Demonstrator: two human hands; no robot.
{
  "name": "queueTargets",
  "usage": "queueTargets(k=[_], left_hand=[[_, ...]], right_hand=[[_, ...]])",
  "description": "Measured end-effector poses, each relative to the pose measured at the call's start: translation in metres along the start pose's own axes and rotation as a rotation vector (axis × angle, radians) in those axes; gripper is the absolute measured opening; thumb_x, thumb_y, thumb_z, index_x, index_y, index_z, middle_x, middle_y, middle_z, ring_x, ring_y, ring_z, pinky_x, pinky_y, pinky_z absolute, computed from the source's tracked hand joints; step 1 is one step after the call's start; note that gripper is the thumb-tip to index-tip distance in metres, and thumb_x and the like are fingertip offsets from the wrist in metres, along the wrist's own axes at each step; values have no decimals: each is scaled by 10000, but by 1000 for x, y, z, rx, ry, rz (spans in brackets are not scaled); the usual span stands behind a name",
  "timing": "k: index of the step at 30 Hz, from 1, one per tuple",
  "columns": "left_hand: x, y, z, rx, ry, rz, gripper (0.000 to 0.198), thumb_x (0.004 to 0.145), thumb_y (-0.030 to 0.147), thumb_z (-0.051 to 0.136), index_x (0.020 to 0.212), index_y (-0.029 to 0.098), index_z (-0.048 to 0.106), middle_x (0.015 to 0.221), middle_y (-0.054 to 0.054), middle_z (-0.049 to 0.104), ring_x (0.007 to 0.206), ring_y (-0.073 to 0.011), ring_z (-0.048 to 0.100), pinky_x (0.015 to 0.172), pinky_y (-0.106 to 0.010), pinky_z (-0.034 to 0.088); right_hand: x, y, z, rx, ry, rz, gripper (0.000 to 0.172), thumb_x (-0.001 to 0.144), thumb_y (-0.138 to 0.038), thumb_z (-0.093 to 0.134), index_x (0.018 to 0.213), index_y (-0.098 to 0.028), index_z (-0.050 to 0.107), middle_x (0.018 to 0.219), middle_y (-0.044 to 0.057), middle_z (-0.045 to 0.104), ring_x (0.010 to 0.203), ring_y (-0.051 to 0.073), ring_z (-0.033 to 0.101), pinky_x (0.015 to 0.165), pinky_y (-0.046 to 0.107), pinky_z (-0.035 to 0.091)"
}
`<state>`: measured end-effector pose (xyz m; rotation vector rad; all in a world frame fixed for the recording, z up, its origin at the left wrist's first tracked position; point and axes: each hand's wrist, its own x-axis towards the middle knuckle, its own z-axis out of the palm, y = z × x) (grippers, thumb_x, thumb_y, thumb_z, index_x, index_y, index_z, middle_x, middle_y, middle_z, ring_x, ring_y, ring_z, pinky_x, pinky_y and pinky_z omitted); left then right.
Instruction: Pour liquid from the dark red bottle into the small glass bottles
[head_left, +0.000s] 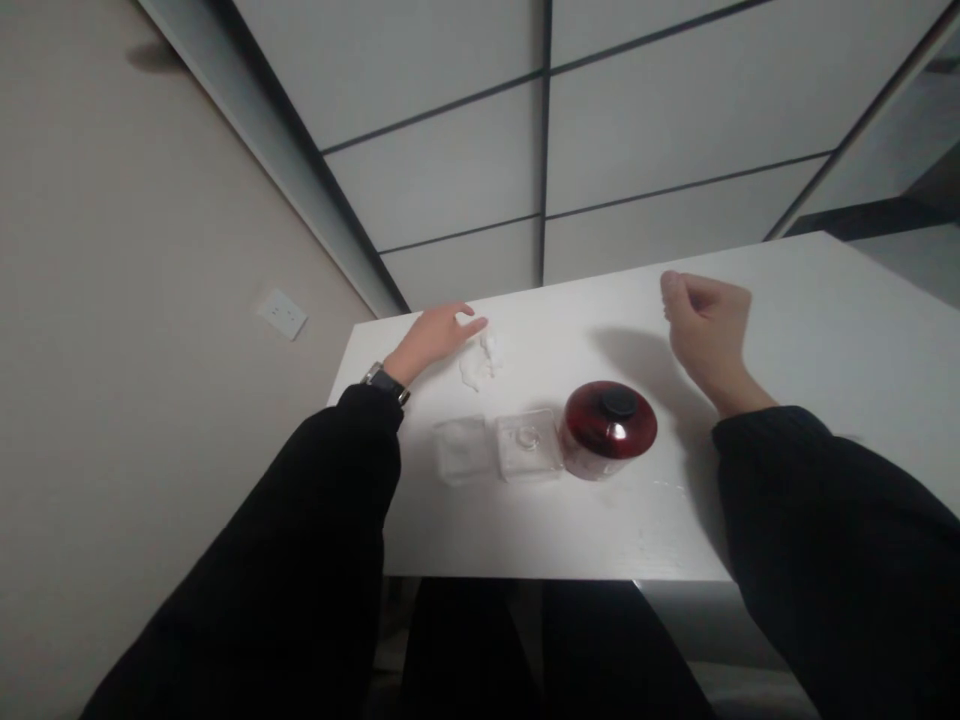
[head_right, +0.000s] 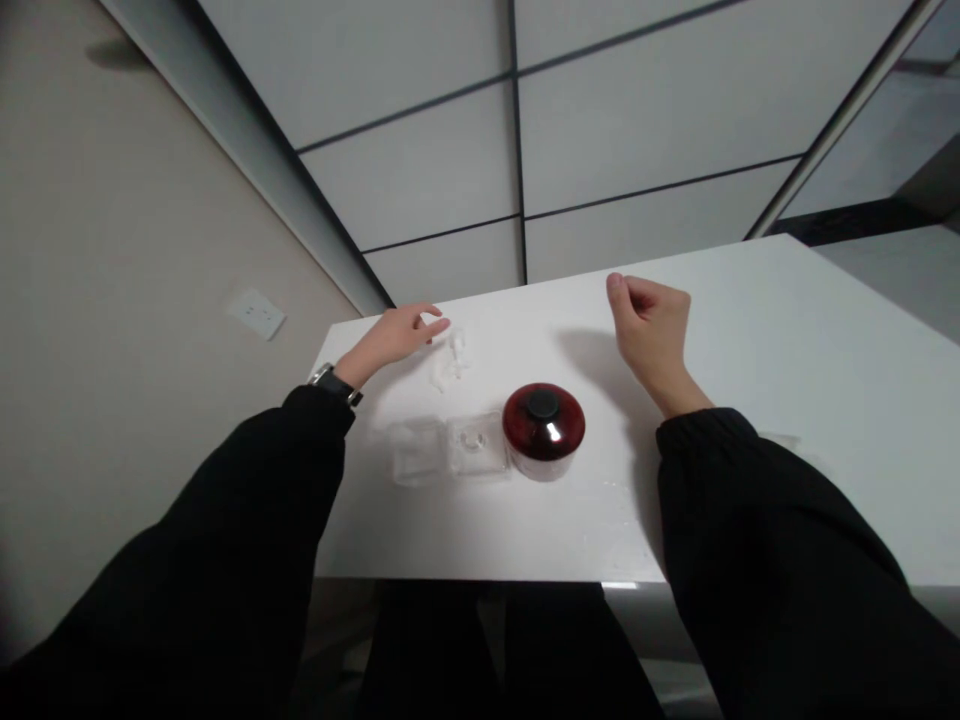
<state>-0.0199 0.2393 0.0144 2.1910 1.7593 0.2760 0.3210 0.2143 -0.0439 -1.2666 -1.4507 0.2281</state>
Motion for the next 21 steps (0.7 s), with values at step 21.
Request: queueTargets(k=[21], left_hand=[[-118, 47, -4, -460, 497, 668, 357, 905, 349, 815, 1220, 273, 664, 1155, -62, 744, 1019, -202, 743, 880, -352, 621]], right_hand=[[-2, -10, -2, -127, -55, -236, 620, 1004, -520, 579, 538, -253, 269, 479, -41, 232, 477, 124, 234, 542, 375, 185]])
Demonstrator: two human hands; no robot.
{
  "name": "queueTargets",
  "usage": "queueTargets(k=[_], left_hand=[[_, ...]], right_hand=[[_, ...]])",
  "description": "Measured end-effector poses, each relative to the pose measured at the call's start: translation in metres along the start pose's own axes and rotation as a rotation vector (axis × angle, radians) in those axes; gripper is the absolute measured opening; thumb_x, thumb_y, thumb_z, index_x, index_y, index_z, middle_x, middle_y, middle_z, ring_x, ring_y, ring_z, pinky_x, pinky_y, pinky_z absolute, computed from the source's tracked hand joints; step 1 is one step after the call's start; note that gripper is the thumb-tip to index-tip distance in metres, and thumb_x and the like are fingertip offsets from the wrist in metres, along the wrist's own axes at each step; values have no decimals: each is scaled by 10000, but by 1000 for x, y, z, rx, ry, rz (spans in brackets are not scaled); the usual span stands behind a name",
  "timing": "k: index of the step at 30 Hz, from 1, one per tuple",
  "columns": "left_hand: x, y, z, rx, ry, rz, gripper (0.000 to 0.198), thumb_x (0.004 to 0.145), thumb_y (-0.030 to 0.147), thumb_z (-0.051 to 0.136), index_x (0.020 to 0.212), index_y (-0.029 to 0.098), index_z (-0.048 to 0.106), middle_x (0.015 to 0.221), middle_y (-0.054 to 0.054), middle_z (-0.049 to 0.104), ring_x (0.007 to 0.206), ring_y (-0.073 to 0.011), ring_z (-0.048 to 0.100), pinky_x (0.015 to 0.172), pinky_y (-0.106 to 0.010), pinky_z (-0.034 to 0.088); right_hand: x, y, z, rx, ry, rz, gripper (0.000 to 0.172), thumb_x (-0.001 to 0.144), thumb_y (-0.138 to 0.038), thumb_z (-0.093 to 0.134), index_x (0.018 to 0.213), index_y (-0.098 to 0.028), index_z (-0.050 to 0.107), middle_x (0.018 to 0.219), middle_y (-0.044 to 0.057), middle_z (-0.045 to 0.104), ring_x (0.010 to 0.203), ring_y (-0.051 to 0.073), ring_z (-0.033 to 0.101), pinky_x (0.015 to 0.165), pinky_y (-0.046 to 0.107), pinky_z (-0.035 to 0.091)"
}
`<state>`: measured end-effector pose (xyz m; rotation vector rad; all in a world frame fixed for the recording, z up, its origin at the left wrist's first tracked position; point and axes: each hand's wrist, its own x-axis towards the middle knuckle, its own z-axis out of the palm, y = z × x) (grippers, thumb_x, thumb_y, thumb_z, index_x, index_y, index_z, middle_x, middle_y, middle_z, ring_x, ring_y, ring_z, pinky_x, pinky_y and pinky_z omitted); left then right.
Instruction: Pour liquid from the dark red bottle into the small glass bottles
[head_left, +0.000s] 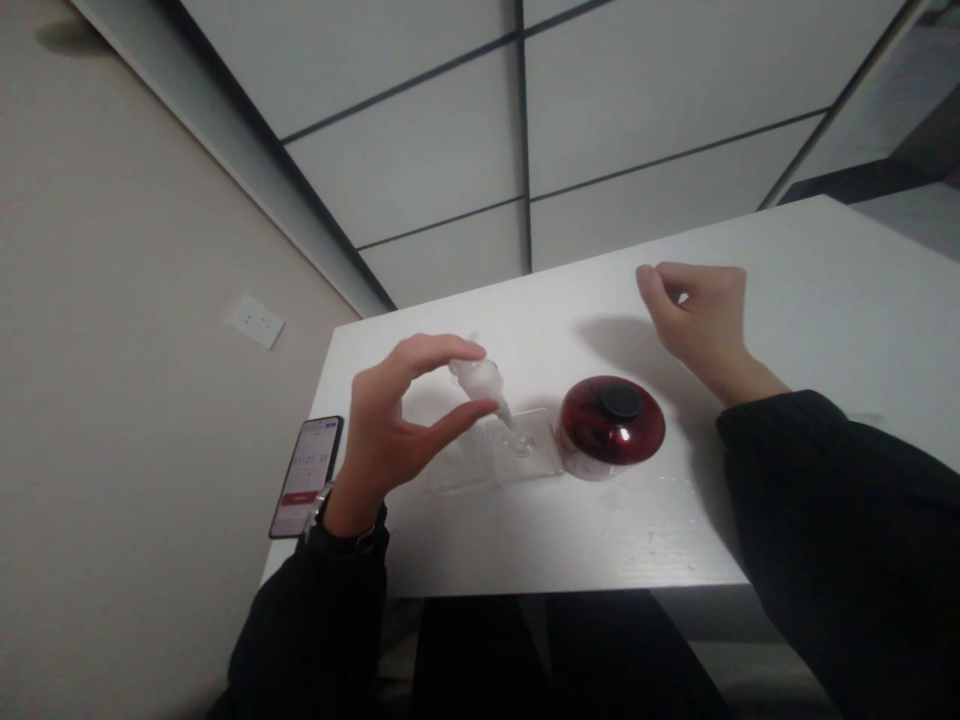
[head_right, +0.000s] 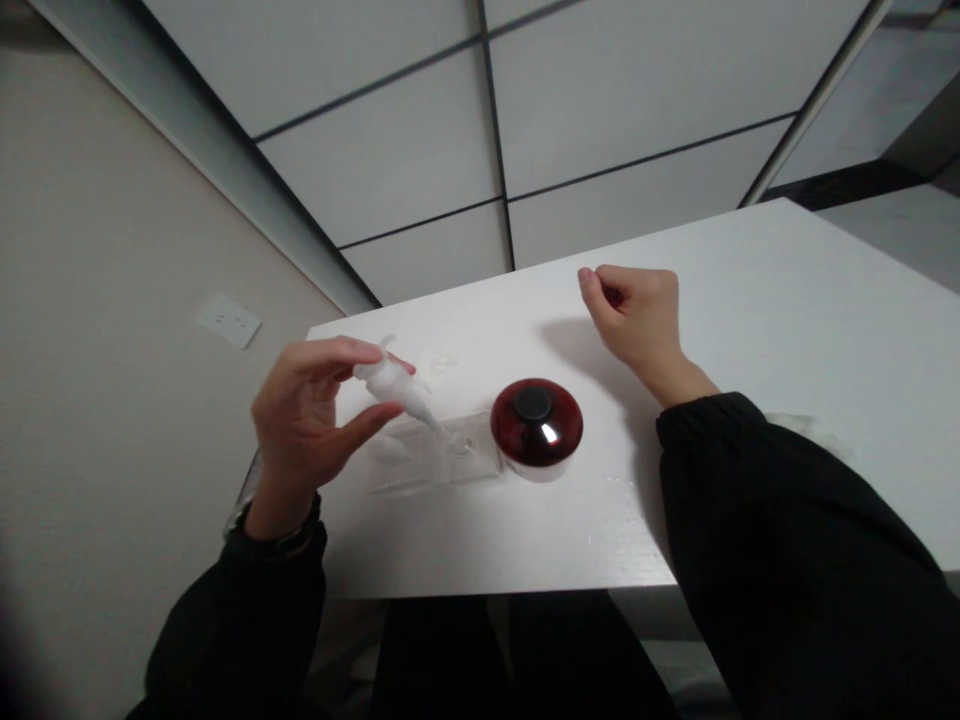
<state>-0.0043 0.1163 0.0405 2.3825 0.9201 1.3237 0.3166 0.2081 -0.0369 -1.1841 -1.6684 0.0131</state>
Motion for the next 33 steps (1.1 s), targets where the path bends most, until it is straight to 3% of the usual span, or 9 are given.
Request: queueTargets(k=[5, 10, 13, 17, 21, 26, 28, 31, 33], left_hand=[[-1, -4, 12, 55, -148, 111, 301, 881, 286, 845, 1122, 229, 674, 998, -35, 772, 926, -180, 729, 856, -332, 596], [-1, 3, 11, 174, -397, 154, 248, 926, 303, 792, 1117, 223, 657, 994, -23, 776, 934, -178, 715, 862, -319, 598], [-5, 7, 12, 245, -476, 157, 180, 976, 336, 726, 1098, 224, 657, 984, -12, 784, 905, -177, 724, 847, -317, 599], [-8, 10, 15, 291, -516, 141, 104, 1026, 309, 655, 1093, 229, 655, 1015, -3, 792, 900, -176, 742, 826, -314, 595], [-10, 15, 15, 325, -556, 73, 238, 1041, 236, 598, 1279, 235, 604, 1089, -24, 787, 935, -185, 754, 803, -307, 595], [-12, 18, 17, 365, -540, 65, 278, 1017, 311, 648, 1286, 254, 604, 1193, -47, 759, 951, -196, 764, 776, -297, 604], [-13, 18, 18, 353, -536, 65, 364, 1009, 263, 646, 1365, 277, 572, 1168, -34, 768, 955, -192, 765, 842, -316, 618], [-14, 18, 19, 282, -557, 52, 517, 994, 125, 563, 1476, 299, 486, 1283, -40, 746, 1140, -206, 736, 1069, -417, 579], [-15, 19, 19, 262, -535, 24, 534, 988, 169, 598, 1493, 268, 456, 1355, -80, 713, 1226, -240, 703, 1096, -458, 569]], right_hand=[[1, 1, 1, -19, -15, -22, 621, 1006, -516, 585, 546, -254, 260, 479, -45, 237, 472, 118, 229, 545, 371, 176], [2, 0, 3, 7, -26, -7, 653, 1018, -577, 571, 547, -249, 259, 489, -44, 229, 498, 119, 221, 570, 370, 185], [1, -2, 4, -13, -35, -19, 659, 1033, -587, 538, 551, -242, 251, 491, -39, 223, 503, 120, 219, 565, 369, 185], [1, -3, 4, -34, -40, -31, 658, 1039, -604, 510, 554, -239, 254, 492, -36, 221, 507, 120, 219, 560, 370, 187], [2, -5, 3, -41, -39, -16, 662, 1022, -605, 532, 547, -234, 258, 485, -38, 228, 500, 117, 231, 552, 362, 187], [4, -7, 2, -72, -59, -11, 612, 1011, -497, 538, 534, -223, 270, 484, -46, 237, 477, 97, 253, 533, 342, 190], [4, -8, 2, -80, -58, -11, 599, 1005, -479, 529, 535, -224, 258, 486, -49, 229, 484, 94, 241, 532, 338, 188], [4, -8, 2, -83, -55, -11, 590, 1000, -469, 522, 538, -225, 250, 487, -51, 219, 490, 95, 230, 534, 334, 188], [3, -9, 2, -83, -59, -11, 584, 999, -462, 522, 540, -225, 250, 490, -51, 215, 490, 95, 231, 535, 331, 190]])
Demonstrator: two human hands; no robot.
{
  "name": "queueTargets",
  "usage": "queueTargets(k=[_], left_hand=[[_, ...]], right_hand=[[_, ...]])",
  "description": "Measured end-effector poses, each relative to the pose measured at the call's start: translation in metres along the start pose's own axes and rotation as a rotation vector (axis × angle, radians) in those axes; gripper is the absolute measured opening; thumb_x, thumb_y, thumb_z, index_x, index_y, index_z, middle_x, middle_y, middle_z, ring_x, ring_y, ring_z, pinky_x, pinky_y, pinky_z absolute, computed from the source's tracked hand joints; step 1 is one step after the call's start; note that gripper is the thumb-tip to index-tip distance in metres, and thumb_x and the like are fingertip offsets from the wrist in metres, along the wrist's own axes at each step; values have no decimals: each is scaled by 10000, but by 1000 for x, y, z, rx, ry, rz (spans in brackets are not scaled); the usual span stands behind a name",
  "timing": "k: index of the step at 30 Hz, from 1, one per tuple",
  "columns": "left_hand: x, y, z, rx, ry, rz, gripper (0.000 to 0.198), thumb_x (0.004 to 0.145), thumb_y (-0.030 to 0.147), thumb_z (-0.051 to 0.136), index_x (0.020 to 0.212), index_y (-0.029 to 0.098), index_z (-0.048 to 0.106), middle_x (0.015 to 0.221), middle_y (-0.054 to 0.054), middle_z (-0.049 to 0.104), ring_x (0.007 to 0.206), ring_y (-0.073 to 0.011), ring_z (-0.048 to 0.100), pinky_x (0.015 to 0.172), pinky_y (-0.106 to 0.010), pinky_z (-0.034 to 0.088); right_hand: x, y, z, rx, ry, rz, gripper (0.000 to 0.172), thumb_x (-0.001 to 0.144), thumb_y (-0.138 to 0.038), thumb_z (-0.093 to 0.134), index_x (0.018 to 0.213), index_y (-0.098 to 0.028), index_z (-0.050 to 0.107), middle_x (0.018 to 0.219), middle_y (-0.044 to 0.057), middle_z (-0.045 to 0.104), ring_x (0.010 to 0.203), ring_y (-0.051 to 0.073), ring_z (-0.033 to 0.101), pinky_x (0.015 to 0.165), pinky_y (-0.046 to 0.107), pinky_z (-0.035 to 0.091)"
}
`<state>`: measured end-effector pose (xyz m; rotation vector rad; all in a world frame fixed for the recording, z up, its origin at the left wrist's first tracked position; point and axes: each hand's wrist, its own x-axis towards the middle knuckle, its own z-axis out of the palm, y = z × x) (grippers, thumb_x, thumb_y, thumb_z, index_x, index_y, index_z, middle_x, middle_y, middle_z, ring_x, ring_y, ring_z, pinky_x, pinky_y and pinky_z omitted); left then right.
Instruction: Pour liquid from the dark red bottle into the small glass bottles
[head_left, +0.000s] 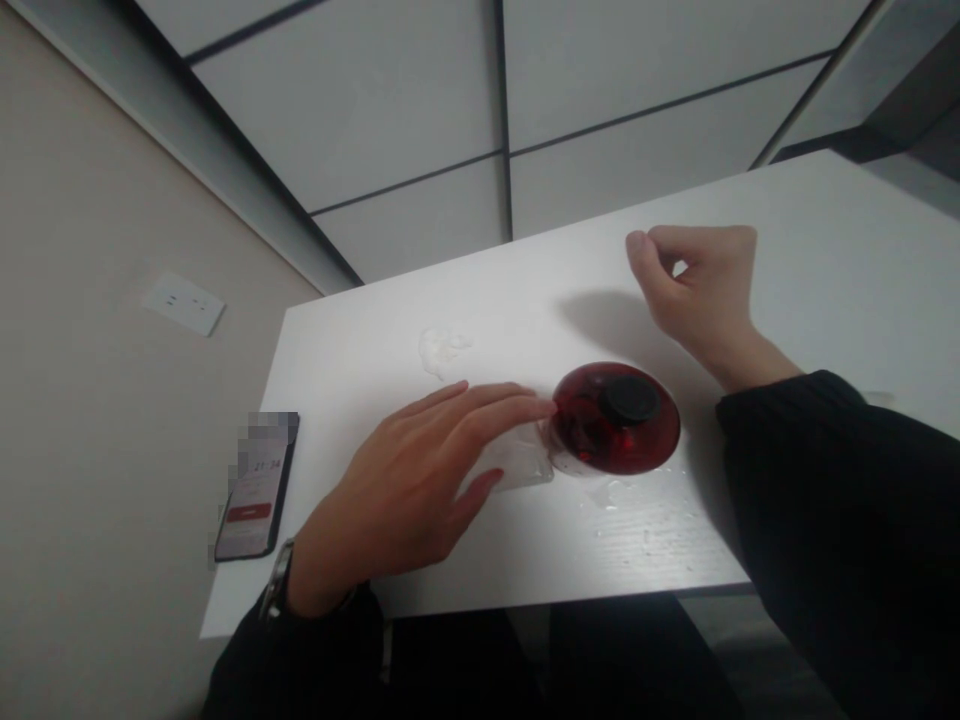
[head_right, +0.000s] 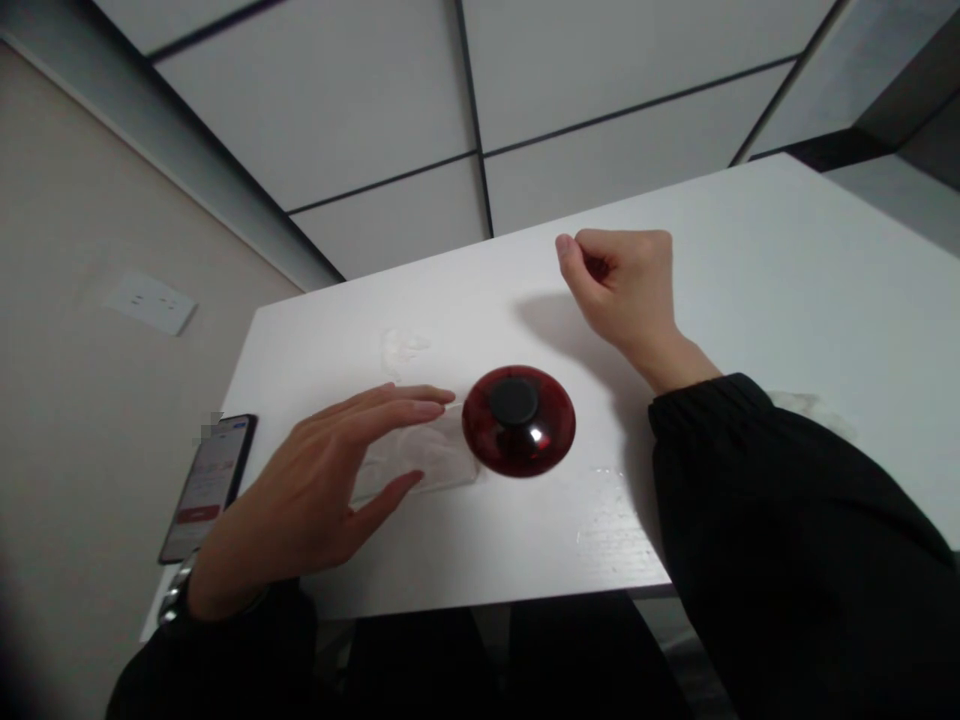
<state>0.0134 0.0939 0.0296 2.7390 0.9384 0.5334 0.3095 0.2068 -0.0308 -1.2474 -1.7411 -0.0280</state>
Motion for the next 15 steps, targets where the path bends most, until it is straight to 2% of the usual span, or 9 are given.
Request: queueTargets(k=[2, 4, 6, 9, 12, 15], left_hand=[[0, 1, 0, 4, 21, -31, 555, 976, 237, 662, 1487, 249, 447, 1317, -96, 723, 1206, -265, 706, 1051, -462, 592], [-1, 1, 0, 6, 5, -38, 565, 981, 187, 634, 1501, 266, 427, 1274, -76, 738, 1178, -256, 713, 1049, -457, 589], [-2, 2, 0, -3, -30, -33, 596, 983, 121, 569, 1531, 272, 391, 1335, -79, 715, 1230, -249, 690, 1092, -464, 561], [-3, 2, 1, -19, -24, -51, 617, 983, 215, 625, 1543, 245, 368, 1402, -115, 674, 1254, -269, 678, 1072, -463, 568], [-3, 1, 4, -6, 17, -105, 666, 956, 307, 706, 1535, 260, 381, 1236, -85, 733, 1087, -261, 729, 952, -423, 608], [-2, 1, 4, -11, -11, -102, 666, 981, 207, 616, 1579, 280, 334, 1175, -55, 752, 1088, -246, 722, 982, -414, 592]], right_hand=[[0, 0, 0, -2, -7, 2, 578, 996, -452, 525, 540, -224, 252, 493, -52, 211, 488, 94, 235, 537, 330, 191], [0, 0, 0, -1, -9, 0, 567, 989, -430, 530, 537, -225, 255, 492, -53, 208, 484, 92, 238, 535, 331, 191], [-1, 0, 0, 8, -1, -13, 550, 980, -395, 534, 533, -226, 263, 490, -55, 210, 477, 89, 237, 532, 332, 190], [-1, 0, 0, 21, 5, -25, 541, 974, -367, 543, 530, -224, 269, 487, -57, 219, 474, 85, 232, 530, 332, 188], [-1, 0, 1, 11, 10, -25, 549, 974, -379, 546, 531, -223, 263, 483, -56, 218, 476, 84, 230, 532, 330, 184], [-2, 0, 1, 13, 20, -33, 534, 972, -358, 538, 534, -224, 264, 483, -55, 226, 475, 87, 230, 534, 334, 188]])
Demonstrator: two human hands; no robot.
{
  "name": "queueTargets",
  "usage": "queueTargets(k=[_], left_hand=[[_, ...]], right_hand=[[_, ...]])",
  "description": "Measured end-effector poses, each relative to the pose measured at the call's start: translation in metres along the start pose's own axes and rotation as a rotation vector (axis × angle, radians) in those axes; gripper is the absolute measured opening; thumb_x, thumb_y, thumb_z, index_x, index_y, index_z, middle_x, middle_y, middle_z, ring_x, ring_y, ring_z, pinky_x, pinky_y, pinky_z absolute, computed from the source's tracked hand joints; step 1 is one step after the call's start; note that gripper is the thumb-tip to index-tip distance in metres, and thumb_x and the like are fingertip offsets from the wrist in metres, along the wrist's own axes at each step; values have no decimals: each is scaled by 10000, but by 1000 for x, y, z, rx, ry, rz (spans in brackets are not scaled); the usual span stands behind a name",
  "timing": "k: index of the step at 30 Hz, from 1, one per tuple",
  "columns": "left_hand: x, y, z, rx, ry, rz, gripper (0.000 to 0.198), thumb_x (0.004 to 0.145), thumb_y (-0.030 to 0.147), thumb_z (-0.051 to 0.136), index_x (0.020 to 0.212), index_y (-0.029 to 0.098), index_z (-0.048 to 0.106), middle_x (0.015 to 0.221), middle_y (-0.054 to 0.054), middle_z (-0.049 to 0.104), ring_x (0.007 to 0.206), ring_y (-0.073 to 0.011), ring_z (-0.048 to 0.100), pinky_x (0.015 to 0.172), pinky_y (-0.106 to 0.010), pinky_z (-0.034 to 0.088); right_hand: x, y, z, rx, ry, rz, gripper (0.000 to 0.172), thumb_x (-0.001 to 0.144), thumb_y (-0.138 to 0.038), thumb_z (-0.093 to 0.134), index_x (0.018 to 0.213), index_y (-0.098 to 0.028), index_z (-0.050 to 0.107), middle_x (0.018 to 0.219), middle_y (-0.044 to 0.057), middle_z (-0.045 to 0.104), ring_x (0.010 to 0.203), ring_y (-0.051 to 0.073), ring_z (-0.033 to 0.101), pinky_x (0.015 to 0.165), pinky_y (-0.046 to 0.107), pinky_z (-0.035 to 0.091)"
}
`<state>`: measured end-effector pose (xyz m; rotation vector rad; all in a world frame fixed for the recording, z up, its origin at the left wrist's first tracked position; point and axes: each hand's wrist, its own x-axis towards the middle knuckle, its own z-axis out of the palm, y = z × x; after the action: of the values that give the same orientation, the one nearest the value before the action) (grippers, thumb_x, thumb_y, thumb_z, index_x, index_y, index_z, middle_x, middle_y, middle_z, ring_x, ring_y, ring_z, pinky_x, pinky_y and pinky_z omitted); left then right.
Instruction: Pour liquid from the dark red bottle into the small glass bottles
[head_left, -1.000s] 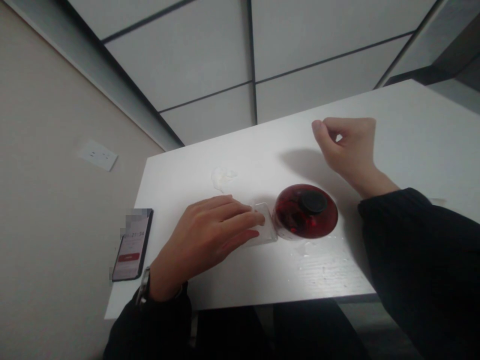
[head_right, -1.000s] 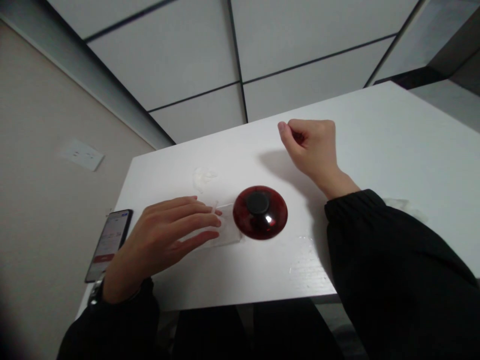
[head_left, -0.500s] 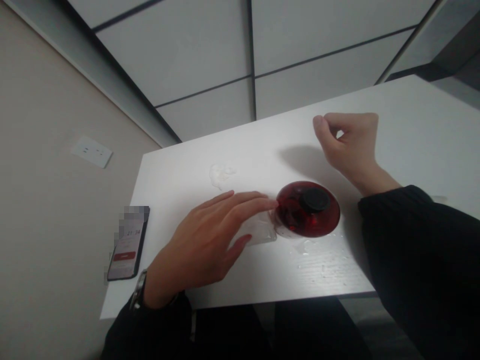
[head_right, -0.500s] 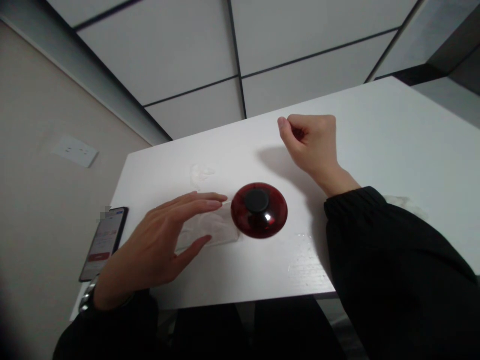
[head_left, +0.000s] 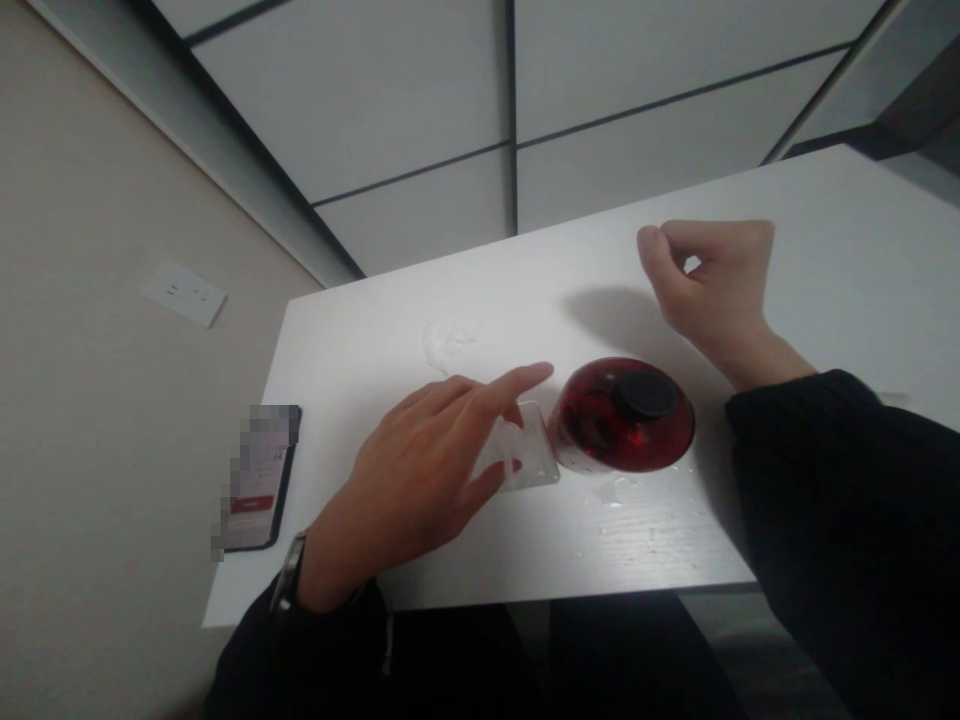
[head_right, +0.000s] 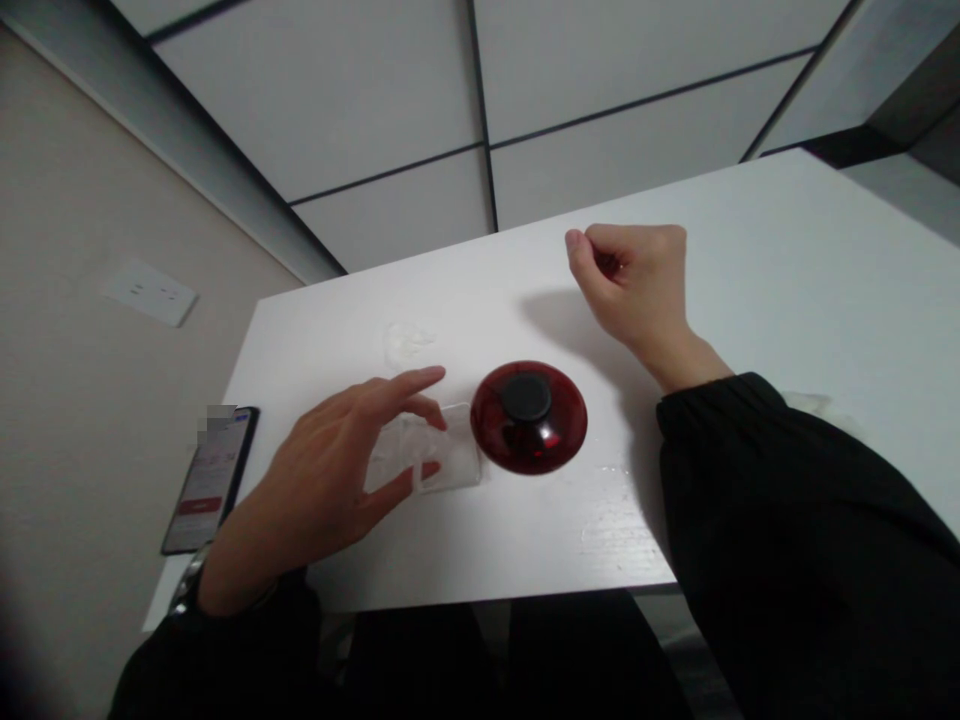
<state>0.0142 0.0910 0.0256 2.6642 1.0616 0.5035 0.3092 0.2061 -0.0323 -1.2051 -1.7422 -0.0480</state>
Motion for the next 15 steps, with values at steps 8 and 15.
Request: queueTargets(k=[8, 15], left_hand=[[-1, 0, 0, 8, -24, 21, 736, 993, 243, 614, 1636, 286, 258, 1187, -55, 750, 1103, -243, 715, 1005, -423, 581], [0, -2, 4, 21, 21, -10, 797, 982, 442, 688, 1635, 287, 258, 1117, -60, 760, 1012, -258, 737, 937, -417, 612]], right_hand=[[-1, 0, 0, -2, -8, -6, 538, 984, -345, 543, 537, -230, 264, 493, -59, 203, 475, 96, 226, 538, 343, 189], [0, -2, -1, 9, -15, -19, 504, 954, -294, 535, 538, -234, 259, 495, -61, 194, 471, 90, 215, 534, 344, 175]])
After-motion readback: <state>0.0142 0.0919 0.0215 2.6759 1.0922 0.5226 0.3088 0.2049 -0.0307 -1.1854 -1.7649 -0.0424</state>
